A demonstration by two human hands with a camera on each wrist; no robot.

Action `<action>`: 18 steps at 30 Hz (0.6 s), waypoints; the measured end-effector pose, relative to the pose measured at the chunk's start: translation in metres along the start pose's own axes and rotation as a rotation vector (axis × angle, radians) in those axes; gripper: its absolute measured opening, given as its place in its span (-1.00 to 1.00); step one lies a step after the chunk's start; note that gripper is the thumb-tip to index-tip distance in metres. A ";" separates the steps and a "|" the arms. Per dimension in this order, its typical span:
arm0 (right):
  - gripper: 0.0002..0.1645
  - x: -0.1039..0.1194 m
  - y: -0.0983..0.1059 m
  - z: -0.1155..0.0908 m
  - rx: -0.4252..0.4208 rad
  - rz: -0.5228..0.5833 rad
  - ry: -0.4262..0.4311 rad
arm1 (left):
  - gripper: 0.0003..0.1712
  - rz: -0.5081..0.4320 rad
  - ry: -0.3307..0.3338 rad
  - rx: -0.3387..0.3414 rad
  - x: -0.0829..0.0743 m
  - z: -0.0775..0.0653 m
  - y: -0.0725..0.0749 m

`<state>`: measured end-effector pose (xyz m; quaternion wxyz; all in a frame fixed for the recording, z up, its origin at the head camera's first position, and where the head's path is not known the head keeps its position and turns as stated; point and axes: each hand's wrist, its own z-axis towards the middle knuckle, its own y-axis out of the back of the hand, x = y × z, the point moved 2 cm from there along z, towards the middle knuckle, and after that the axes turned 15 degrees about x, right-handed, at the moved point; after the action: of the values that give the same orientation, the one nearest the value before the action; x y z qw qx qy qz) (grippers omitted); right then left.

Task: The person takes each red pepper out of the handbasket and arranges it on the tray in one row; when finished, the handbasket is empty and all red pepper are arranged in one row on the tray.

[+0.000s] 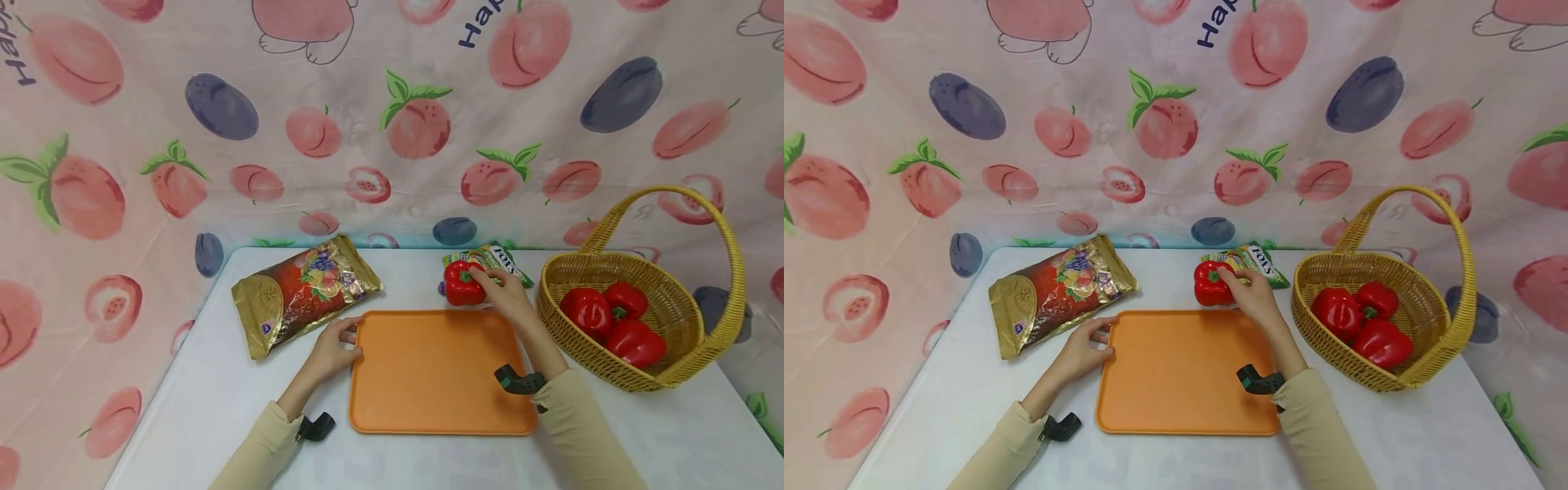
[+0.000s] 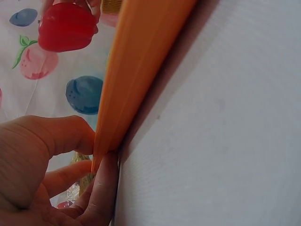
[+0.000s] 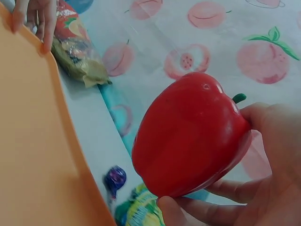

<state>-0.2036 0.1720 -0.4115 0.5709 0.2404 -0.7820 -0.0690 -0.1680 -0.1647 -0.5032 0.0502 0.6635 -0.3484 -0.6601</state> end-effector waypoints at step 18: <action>-0.16 0.000 -0.040 0.013 0.079 0.082 -0.009 | -0.29 0.004 -0.009 -0.002 -0.003 -0.001 0.001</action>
<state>-0.2041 0.1352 -0.4313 0.5597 0.2300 -0.7960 -0.0156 -0.1671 -0.1641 -0.5005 0.0506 0.6600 -0.3493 -0.6632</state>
